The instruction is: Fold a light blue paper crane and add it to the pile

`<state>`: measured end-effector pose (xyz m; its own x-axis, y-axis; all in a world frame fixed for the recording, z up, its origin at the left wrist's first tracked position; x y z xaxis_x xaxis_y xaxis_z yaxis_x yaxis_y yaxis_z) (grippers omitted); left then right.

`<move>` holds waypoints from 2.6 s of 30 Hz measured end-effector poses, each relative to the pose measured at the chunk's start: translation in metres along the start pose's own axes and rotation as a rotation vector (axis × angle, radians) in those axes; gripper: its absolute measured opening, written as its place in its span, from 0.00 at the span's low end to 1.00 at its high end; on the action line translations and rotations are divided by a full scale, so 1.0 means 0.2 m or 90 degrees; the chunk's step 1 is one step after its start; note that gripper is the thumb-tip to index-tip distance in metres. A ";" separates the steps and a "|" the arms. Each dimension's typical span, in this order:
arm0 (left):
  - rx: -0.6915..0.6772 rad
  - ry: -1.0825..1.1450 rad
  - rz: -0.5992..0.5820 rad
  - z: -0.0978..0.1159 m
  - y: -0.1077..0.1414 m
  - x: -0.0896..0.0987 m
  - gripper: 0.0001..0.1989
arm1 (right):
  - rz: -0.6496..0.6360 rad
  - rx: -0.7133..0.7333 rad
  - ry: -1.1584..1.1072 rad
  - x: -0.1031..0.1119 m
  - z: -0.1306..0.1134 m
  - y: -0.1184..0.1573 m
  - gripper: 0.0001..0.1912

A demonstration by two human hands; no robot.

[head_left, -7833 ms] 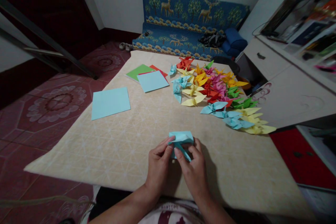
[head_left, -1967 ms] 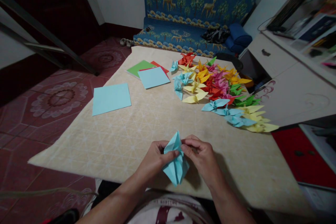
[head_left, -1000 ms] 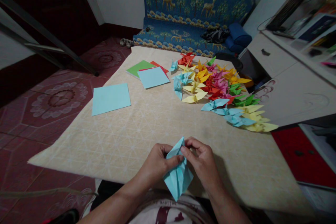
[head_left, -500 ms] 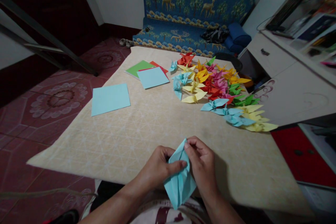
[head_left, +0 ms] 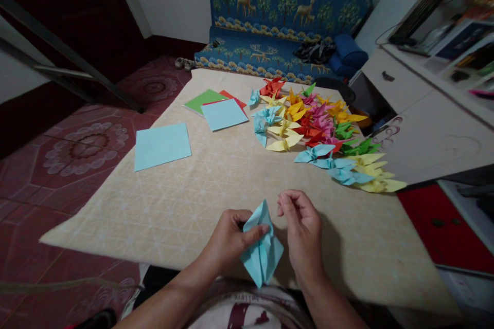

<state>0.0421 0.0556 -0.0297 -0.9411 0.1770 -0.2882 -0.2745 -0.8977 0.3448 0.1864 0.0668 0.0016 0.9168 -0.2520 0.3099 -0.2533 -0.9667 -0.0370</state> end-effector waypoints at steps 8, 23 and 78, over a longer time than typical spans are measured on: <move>-0.289 -0.095 0.211 0.12 0.01 0.12 0.09 | -0.175 0.023 0.087 -0.07 0.02 0.09 0.13; -0.302 -0.051 0.222 0.11 0.03 0.11 0.06 | -0.233 -0.070 0.018 -0.15 0.08 0.10 0.13; -0.191 0.060 0.307 0.04 0.01 0.13 0.10 | -0.103 0.273 0.261 -0.02 -0.09 0.04 0.05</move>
<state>0.0149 0.0621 -0.0296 -0.9202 -0.3056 -0.2445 0.2630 -0.9455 0.1918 0.1754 0.0612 0.0176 0.7177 -0.1454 0.6810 0.1046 -0.9443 -0.3119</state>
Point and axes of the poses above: each hand's wrist, its own y-axis away from the middle knuckle, its own x-axis out of the back of the hand, z = x × y, the point moved 5 cm from there along -y, towards the middle knuckle, and after that the axes turned 12 degrees about y, right-handed, at the moved point
